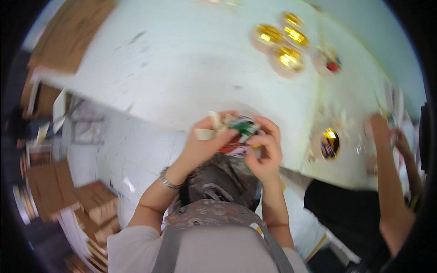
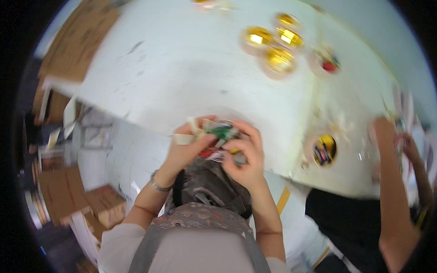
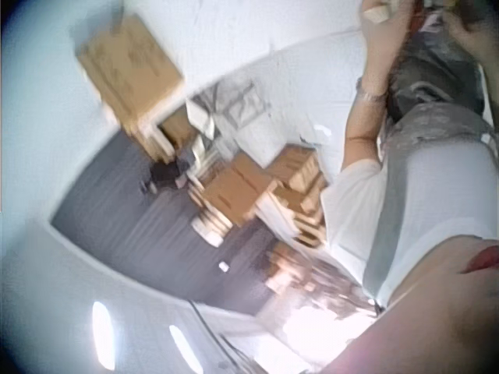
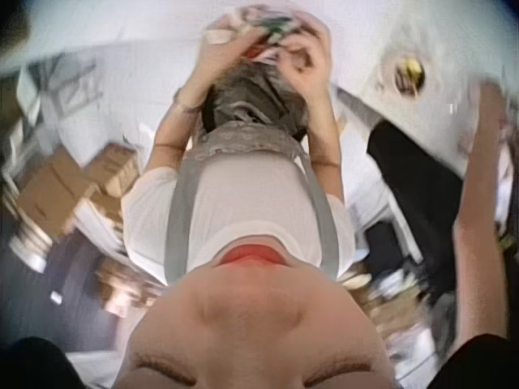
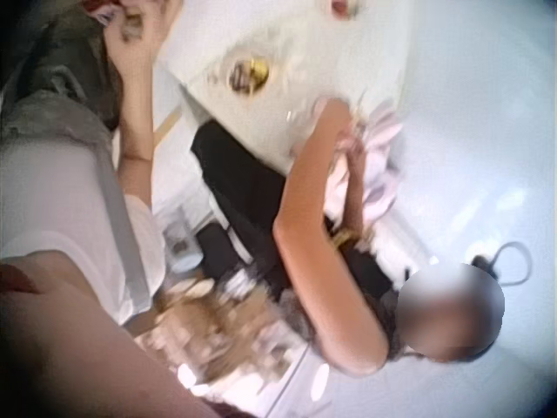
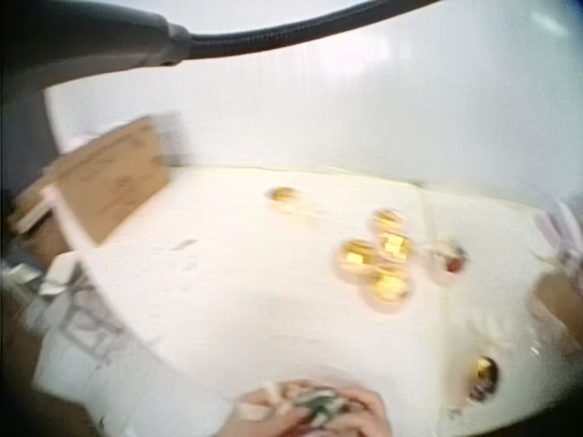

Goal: The person fills small pink bowls with colorful wrapped candies, places a clear dome lid on top, and ties a ribbon around the lid to secure it. The finished items are placed on the table.

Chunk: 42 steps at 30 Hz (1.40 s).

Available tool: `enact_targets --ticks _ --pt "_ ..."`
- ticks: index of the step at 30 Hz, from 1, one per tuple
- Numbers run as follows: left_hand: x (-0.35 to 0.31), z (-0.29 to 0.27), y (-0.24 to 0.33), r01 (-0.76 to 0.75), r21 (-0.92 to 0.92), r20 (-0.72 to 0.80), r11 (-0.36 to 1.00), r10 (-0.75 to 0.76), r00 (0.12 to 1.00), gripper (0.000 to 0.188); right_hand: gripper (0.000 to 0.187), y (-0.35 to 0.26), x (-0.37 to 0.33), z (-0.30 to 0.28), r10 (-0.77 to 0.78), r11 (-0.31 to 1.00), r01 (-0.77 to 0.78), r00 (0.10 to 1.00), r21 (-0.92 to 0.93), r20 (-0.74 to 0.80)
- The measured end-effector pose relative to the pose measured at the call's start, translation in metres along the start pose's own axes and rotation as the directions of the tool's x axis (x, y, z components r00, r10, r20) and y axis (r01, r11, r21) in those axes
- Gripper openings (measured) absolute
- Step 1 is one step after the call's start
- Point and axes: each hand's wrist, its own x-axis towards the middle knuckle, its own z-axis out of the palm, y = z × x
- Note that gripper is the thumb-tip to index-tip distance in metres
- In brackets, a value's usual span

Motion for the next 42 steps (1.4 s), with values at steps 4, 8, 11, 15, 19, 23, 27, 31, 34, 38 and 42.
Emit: enact_targets --ticks 4,8,11,15,19,23,27,31,34,38,42 --pt "0.003 -0.001 -0.004 -0.054 0.4 -0.106 0.915 0.105 0.989 0.028 0.019 0.011 -0.004 0.012 0.006 0.992 -0.007 1.0 0.13 0.008" --pt "-0.025 -0.001 -0.03 -0.139 0.614 -0.263 0.777 0.367 0.892 0.027 0.047 0.017 -0.005 0.021 0.002 0.979 -0.022 0.995 0.203 0.098" --pt "-0.059 0.011 -0.037 -0.217 0.445 -0.366 0.869 0.398 0.841 0.023 0.047 0.003 -0.014 0.025 0.027 0.952 -0.099 0.97 0.288 0.243" --pt "-0.095 0.013 -0.042 -0.192 0.425 -0.464 0.885 0.395 0.793 0.021 0.047 0.006 -0.034 0.029 0.022 0.897 -0.2 0.912 0.395 0.41" --pt "-0.109 0.008 -0.055 -0.15 0.491 -0.546 0.858 0.438 0.715 0.018 0.05 0.006 -0.049 0.046 0.067 0.902 -0.242 0.897 0.357 0.437" --pt "-0.115 -0.012 -0.047 -0.103 0.44 -0.554 0.892 0.36 0.75 0.018 0.049 0.011 -0.054 0.061 0.098 0.887 -0.281 0.89 0.367 0.445" --pt "-0.115 -0.042 -0.042 0.034 0.638 -0.481 0.769 0.364 0.798 0.024 0.043 -0.009 -0.046 0.088 0.086 0.916 -0.279 0.839 0.289 0.538" --pt "-0.109 -0.09 -0.039 -0.087 0.453 -0.59 0.887 0.372 0.716 0.019 0.048 -0.021 -0.009 0.128 -0.014 0.971 -0.094 0.896 0.22 0.444" --pt "-0.097 -0.098 -0.009 0.025 0.237 -0.546 0.971 0.112 0.83 0.028 0.054 -0.035 -0.007 0.13 0.115 0.941 -0.233 0.902 0.245 0.417" --pt "-0.057 -0.115 0.05 0.151 0.278 -0.427 0.949 -0.019 0.904 0.025 0.059 -0.058 0.026 0.135 0.279 0.906 -0.355 0.911 0.231 0.305" --pt "-0.027 -0.104 0.095 0.099 0.295 -0.261 0.95 -0.02 0.965 0.026 0.063 -0.084 0.062 0.119 0.318 0.902 -0.375 0.913 0.217 0.256"
